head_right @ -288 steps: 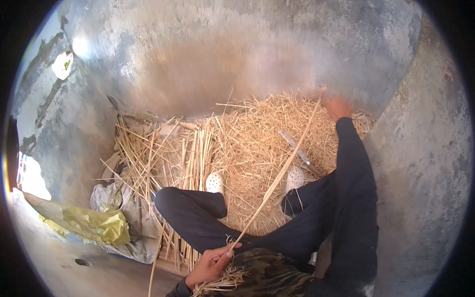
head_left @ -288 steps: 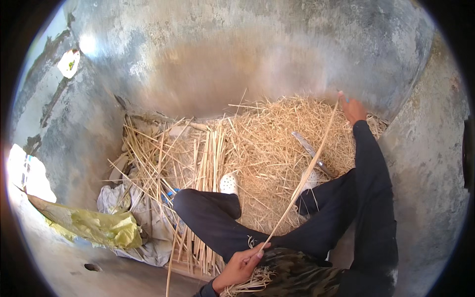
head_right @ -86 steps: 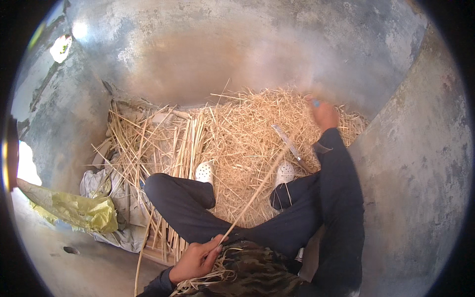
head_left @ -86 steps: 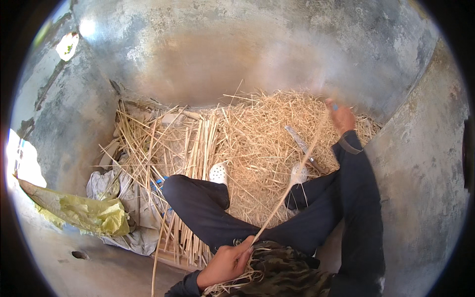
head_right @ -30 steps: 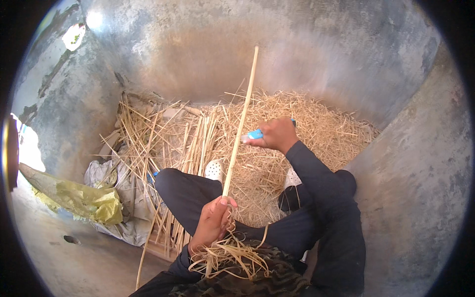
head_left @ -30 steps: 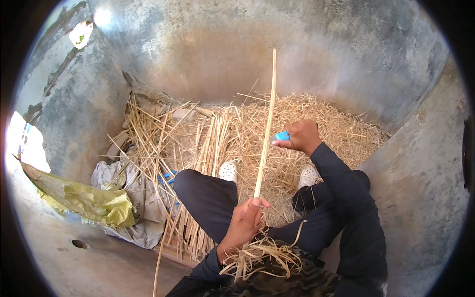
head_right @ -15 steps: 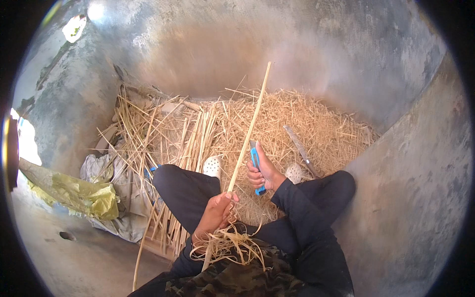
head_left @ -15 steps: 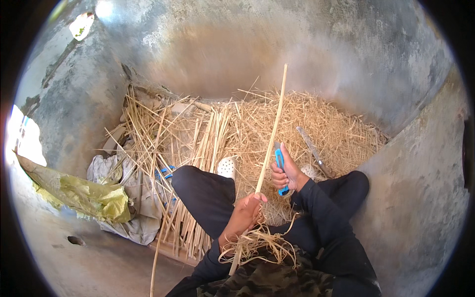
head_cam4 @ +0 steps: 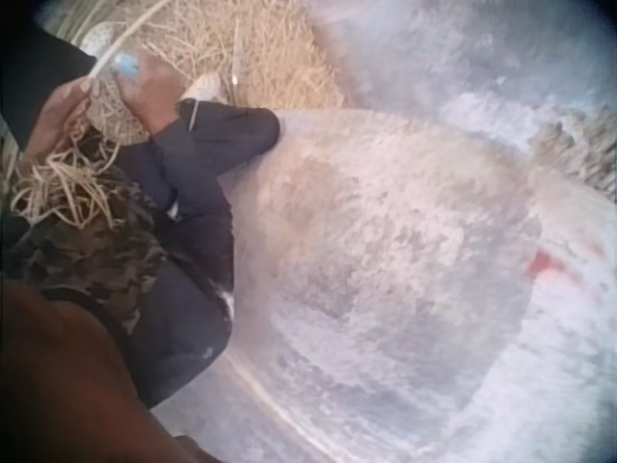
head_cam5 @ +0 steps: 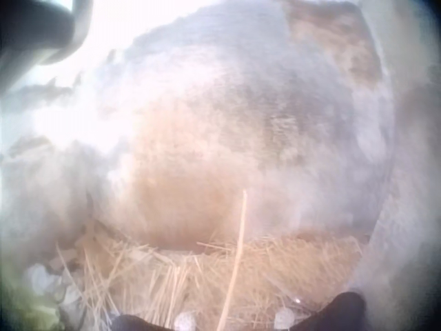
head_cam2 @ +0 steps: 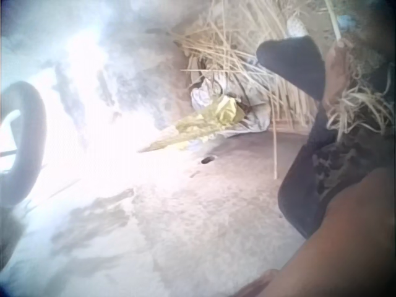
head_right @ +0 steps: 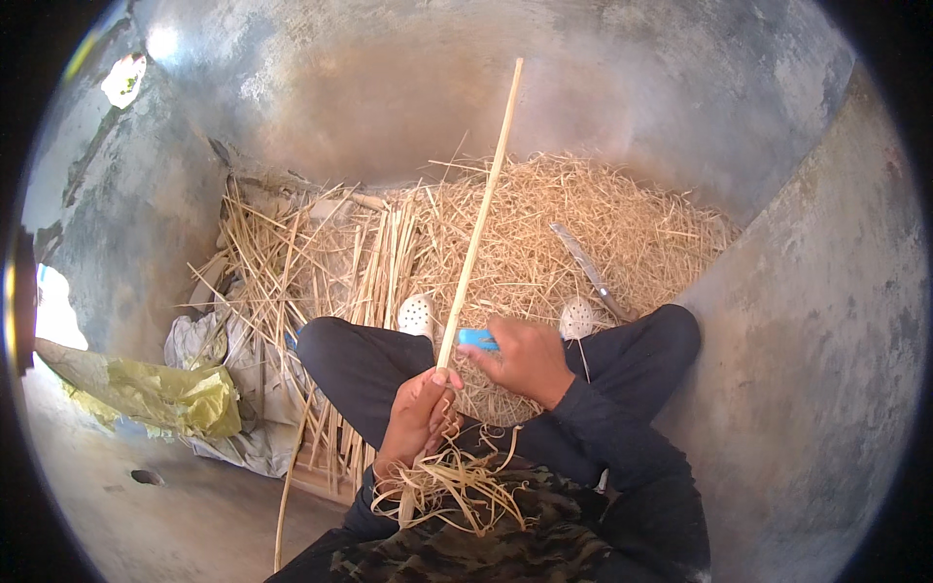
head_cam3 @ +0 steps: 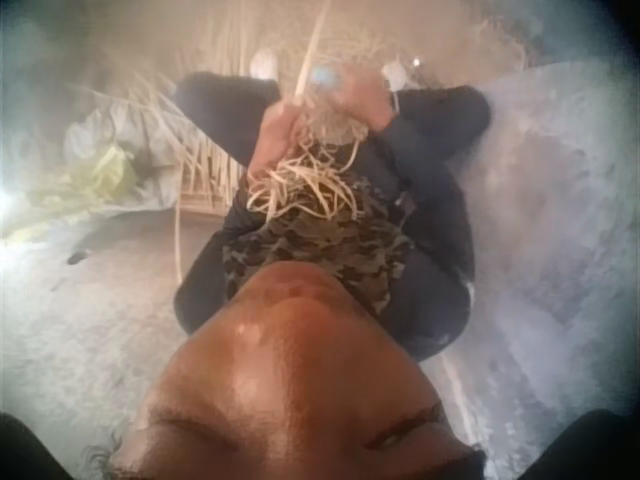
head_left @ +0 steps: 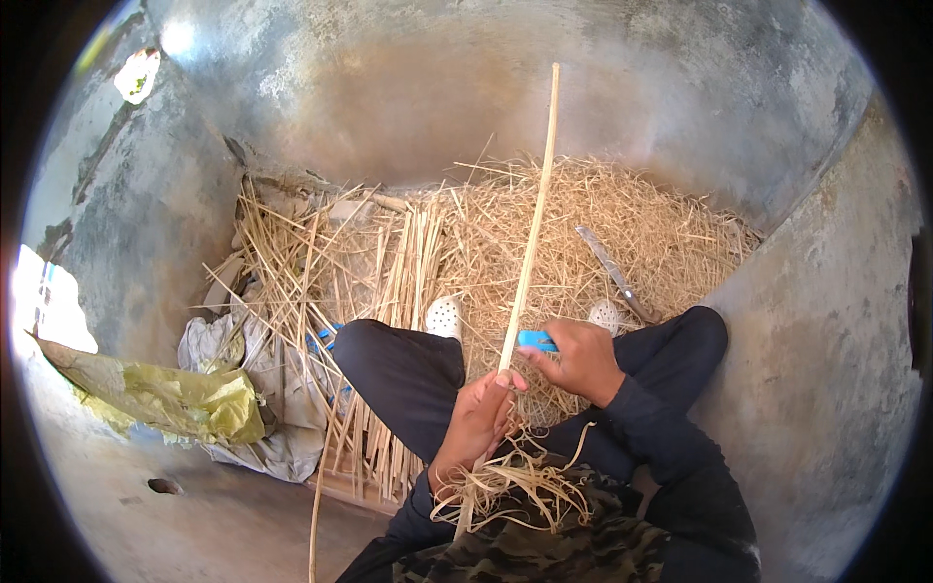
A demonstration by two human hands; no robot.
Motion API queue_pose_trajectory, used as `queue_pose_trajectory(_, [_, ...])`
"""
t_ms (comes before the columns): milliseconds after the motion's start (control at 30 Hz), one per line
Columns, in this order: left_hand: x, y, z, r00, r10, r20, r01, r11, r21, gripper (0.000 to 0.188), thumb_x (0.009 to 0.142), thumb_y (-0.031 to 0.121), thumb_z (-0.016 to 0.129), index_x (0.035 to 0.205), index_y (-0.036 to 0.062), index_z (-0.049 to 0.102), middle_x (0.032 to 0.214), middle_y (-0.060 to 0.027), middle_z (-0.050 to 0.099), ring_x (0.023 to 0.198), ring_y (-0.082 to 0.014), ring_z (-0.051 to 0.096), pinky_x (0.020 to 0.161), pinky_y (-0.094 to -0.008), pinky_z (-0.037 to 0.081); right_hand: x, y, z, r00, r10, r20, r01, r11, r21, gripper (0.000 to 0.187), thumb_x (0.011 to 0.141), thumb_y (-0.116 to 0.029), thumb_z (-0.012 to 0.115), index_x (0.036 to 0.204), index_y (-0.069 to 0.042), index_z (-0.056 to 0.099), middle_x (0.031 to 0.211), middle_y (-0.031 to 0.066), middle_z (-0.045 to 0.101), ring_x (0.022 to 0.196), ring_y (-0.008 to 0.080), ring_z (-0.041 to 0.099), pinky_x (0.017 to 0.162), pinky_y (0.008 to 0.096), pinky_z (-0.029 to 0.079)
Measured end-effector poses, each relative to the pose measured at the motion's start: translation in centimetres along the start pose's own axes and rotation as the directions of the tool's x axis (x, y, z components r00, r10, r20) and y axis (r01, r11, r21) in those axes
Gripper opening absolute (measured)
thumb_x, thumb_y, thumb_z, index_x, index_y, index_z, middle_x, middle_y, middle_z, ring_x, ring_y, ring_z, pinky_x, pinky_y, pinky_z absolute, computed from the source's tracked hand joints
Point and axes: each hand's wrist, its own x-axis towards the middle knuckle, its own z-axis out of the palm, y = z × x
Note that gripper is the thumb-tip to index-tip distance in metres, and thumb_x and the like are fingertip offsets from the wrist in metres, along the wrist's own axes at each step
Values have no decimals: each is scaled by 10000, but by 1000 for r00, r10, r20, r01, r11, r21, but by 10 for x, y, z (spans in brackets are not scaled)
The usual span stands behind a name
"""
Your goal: The person sits cross-legged on a floor covered with straw and uses a small knife to peel the outer layer off a long, thin stick. They hold the stick with their left hand and scrape it with the knife in their right hand, creating a pile of shavings.
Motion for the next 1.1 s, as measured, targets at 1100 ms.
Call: queue_pose_trajectory(1100, [24, -31, 3, 1000, 1, 25, -7, 972, 235, 325, 1042, 310, 395, 1047, 15, 532, 494, 78, 306, 385, -31, 246, 381, -213, 213, 53, 160, 30, 967, -249, -60, 191, 857, -478, 504, 904, -595, 488, 792, -105, 533, 548, 63, 570, 440, 232, 569, 417, 360, 434])
